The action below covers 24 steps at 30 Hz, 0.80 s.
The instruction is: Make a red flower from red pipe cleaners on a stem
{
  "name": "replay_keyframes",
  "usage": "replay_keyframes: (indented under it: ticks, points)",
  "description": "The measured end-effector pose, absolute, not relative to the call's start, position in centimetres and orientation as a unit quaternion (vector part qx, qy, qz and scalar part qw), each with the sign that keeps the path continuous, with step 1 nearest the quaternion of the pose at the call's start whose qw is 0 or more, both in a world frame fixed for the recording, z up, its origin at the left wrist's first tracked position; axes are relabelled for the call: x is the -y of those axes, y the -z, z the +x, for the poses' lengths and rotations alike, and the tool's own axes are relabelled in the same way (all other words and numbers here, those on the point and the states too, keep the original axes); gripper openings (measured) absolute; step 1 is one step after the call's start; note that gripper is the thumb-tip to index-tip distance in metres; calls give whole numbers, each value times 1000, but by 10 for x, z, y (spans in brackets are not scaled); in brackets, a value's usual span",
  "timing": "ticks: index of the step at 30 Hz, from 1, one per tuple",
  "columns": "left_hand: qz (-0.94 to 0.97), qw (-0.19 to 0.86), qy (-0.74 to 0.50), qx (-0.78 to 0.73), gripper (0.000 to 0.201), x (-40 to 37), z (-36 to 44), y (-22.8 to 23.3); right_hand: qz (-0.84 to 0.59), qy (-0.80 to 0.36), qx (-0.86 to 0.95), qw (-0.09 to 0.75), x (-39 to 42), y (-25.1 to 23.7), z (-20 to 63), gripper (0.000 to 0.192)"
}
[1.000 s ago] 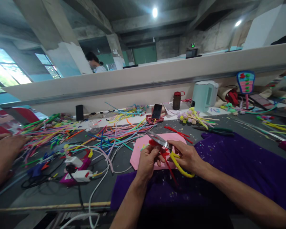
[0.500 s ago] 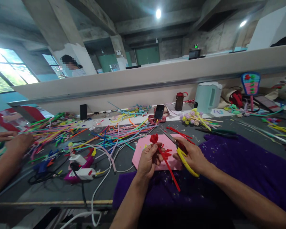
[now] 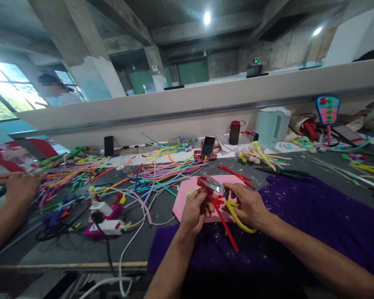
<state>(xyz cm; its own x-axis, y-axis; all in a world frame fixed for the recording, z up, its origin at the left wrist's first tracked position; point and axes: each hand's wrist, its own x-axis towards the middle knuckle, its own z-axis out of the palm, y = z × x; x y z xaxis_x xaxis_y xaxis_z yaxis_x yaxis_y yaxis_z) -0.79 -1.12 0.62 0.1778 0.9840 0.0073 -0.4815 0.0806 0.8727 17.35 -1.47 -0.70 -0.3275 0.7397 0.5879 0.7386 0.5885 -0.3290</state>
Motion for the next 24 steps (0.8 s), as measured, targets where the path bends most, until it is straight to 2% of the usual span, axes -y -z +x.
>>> replay_keyframes:
  ticks: [24]
  points:
    - [404,656,-543,-333,28,13,-7,-9,-421,-12,828,370,11,15,176,51]
